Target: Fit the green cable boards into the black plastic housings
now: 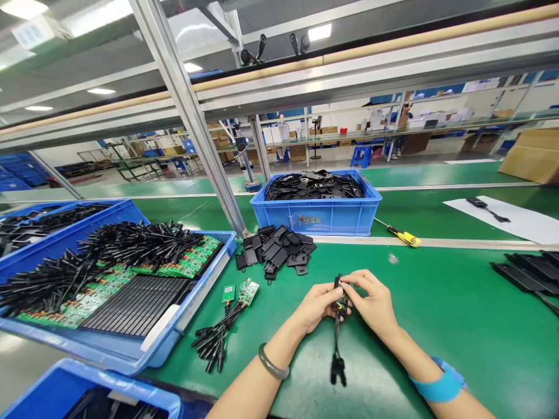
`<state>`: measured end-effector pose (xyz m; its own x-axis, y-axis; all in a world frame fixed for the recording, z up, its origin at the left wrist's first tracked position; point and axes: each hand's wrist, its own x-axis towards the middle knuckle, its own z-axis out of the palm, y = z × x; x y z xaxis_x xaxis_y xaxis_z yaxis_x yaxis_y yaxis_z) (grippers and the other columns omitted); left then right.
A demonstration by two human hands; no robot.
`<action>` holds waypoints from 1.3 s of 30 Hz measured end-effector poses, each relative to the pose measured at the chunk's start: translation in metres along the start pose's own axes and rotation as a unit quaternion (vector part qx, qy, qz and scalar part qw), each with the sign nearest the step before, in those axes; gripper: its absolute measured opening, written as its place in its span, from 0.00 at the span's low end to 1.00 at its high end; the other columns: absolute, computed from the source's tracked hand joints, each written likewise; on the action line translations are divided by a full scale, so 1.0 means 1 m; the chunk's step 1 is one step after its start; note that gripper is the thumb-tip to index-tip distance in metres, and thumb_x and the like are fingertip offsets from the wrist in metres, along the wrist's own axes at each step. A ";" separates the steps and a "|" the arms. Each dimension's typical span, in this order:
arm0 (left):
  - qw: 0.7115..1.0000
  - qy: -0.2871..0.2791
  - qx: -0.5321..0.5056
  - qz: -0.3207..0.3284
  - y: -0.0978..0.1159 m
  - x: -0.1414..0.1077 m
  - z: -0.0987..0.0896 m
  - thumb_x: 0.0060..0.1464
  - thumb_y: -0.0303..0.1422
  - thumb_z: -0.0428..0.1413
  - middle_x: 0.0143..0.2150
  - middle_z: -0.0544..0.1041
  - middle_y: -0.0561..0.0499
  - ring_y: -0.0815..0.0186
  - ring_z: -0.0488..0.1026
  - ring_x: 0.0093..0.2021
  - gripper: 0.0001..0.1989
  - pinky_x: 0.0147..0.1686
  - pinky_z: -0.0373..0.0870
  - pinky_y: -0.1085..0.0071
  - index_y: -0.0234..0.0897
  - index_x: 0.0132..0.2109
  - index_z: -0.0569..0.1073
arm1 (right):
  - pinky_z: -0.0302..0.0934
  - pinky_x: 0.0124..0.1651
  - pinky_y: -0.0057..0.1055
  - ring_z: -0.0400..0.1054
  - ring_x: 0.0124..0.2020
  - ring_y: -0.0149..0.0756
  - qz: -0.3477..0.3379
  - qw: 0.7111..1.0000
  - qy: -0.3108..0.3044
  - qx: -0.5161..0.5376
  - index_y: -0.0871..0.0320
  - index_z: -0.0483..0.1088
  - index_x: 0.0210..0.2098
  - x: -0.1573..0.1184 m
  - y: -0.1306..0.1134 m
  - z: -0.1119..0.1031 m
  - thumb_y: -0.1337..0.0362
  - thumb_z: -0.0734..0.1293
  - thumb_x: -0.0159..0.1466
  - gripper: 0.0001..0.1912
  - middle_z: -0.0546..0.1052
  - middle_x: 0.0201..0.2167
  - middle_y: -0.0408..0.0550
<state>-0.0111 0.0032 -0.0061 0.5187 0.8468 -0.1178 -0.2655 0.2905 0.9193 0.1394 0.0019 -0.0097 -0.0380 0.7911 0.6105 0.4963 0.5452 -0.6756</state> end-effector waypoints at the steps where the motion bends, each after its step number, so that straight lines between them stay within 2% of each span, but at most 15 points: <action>1: 1.000 0.005 0.003 -0.014 0.001 0.000 -0.001 0.47 0.46 0.57 0.29 0.74 0.46 0.70 0.70 0.24 0.22 0.20 0.66 0.77 0.28 0.39 0.73 | 0.65 0.36 0.33 0.69 0.32 0.36 -0.029 0.999 -0.017 -0.013 0.55 0.74 0.33 0.001 0.000 -0.003 0.61 0.64 0.61 0.08 0.73 0.29 0.47; 4: 0.998 0.026 0.038 -0.044 0.003 0.000 -0.005 0.48 0.49 0.53 0.22 0.73 0.48 0.73 0.65 0.16 0.24 0.12 0.57 0.78 0.27 0.30 0.72 | 0.65 0.37 0.32 0.69 0.33 0.35 -0.091 0.992 -0.085 -0.026 0.55 0.73 0.37 0.003 0.000 -0.011 0.65 0.62 0.63 0.08 0.74 0.30 0.47; 8: 0.991 0.003 0.099 -0.086 0.007 -0.001 -0.013 0.50 0.52 0.47 0.15 0.68 0.50 0.74 0.59 0.10 0.28 0.09 0.51 0.77 0.28 0.22 0.70 | 0.64 0.37 0.31 0.69 0.34 0.34 -0.143 0.975 -0.166 -0.030 0.54 0.73 0.41 0.006 0.003 -0.017 0.67 0.59 0.65 0.11 0.75 0.32 0.48; 10: 0.987 -0.009 0.109 -0.115 0.009 -0.002 -0.017 0.52 0.51 0.45 0.15 0.67 0.50 0.75 0.57 0.09 0.28 0.09 0.49 0.76 0.29 0.21 0.69 | 0.64 0.36 0.31 0.68 0.34 0.34 -0.169 0.965 -0.197 -0.043 0.54 0.72 0.43 0.007 0.004 -0.018 0.66 0.59 0.65 0.12 0.75 0.33 0.48; 13: 0.984 -0.011 0.096 -0.152 0.012 -0.004 -0.020 0.52 0.48 0.45 0.16 0.69 0.50 0.74 0.58 0.10 0.24 0.08 0.49 0.77 0.31 0.23 0.68 | 0.63 0.35 0.31 0.68 0.33 0.34 -0.187 0.954 -0.229 -0.055 0.54 0.72 0.44 0.008 0.004 -0.020 0.65 0.58 0.66 0.13 0.75 0.32 0.48; 21: 0.979 -0.011 0.083 -0.186 0.016 -0.004 -0.019 0.55 0.44 0.43 0.17 0.69 0.51 0.74 0.59 0.10 0.21 0.08 0.50 0.77 0.32 0.28 0.69 | 0.63 0.38 0.34 0.69 0.34 0.36 -0.159 0.956 -0.241 -0.049 0.52 0.75 0.39 0.009 0.007 -0.021 0.60 0.59 0.65 0.13 0.77 0.32 0.48; 25: 0.979 -0.017 0.085 -0.185 0.016 -0.005 -0.020 0.55 0.45 0.44 0.17 0.70 0.52 0.74 0.59 0.10 0.21 0.09 0.50 0.77 0.32 0.30 0.69 | 0.62 0.38 0.34 0.70 0.34 0.35 -0.154 0.958 -0.239 -0.040 0.53 0.74 0.36 0.009 0.007 -0.022 0.62 0.60 0.65 0.11 0.77 0.32 0.47; 29: 0.979 -0.018 0.087 -0.185 0.016 -0.005 -0.020 0.54 0.45 0.44 0.17 0.69 0.52 0.74 0.59 0.11 0.20 0.09 0.49 0.77 0.32 0.30 0.68 | 0.63 0.38 0.34 0.68 0.35 0.35 -0.142 0.963 -0.224 -0.034 0.54 0.74 0.38 0.009 0.004 -0.021 0.62 0.60 0.64 0.10 0.76 0.33 0.48; 39: 0.975 -0.036 0.113 -0.187 0.015 -0.004 -0.022 0.53 0.47 0.46 0.17 0.70 0.53 0.74 0.58 0.10 0.21 0.09 0.49 0.77 0.32 0.30 0.69 | 0.62 0.37 0.34 0.66 0.34 0.36 -0.175 0.953 -0.238 -0.064 0.53 0.74 0.35 0.010 0.007 -0.023 0.63 0.60 0.65 0.10 0.74 0.31 0.48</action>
<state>-0.0344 0.0139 -0.0003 0.6020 0.6656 -0.4411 0.1347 0.4598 0.8777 0.1621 0.0072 0.0015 -0.5946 0.6197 0.5122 0.4817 0.7847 -0.3901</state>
